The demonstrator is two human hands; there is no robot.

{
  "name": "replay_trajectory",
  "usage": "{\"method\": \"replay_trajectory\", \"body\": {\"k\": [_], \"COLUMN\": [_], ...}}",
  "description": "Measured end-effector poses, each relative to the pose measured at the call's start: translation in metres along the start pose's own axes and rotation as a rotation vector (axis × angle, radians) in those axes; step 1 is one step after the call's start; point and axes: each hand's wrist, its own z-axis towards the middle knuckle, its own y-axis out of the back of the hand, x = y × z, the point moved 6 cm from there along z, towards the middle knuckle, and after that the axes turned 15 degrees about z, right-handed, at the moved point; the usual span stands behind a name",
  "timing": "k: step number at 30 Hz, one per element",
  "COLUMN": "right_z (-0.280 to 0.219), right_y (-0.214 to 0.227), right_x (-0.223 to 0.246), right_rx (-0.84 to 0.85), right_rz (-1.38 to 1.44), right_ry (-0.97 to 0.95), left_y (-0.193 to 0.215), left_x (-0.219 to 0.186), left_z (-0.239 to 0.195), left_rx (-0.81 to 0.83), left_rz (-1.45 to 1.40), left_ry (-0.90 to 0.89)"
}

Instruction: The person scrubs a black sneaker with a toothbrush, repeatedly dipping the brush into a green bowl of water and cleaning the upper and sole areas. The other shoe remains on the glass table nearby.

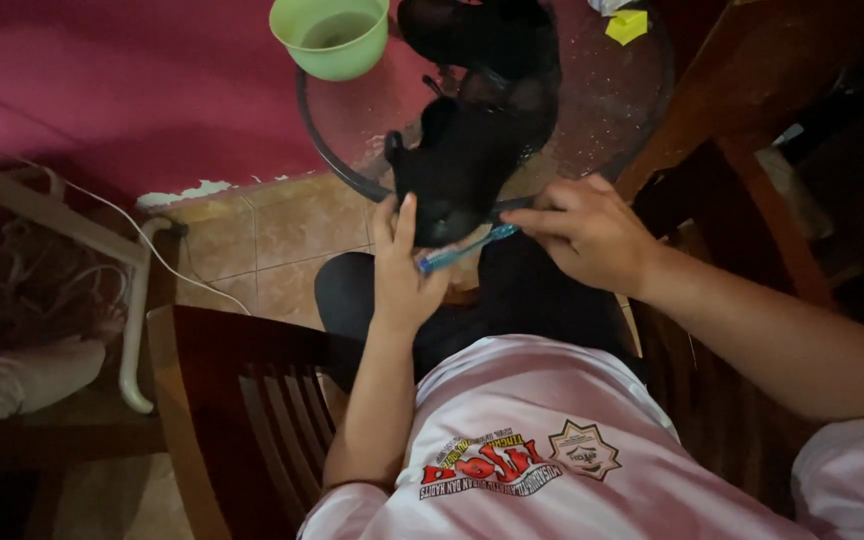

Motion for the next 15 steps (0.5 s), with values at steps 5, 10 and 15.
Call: {"method": "replay_trajectory", "body": {"k": [5,10,15], "right_z": [-0.002,0.002,0.007], "right_y": [0.016,0.007,0.014], "right_x": [-0.013,-0.002,0.005], "right_rx": [-0.047,-0.060,-0.039], "right_rz": [-0.103,-0.178,-0.113], "right_ry": [-0.033,-0.040,-0.035], "left_y": [-0.005,-0.025,-0.013], "left_x": [-0.007,-0.004,-0.002], "left_z": [0.010,0.003,0.002], "left_rx": [0.066,-0.006,-0.042], "left_rz": [0.005,0.047,-0.036], "left_ry": [0.016,0.058,0.106]}}
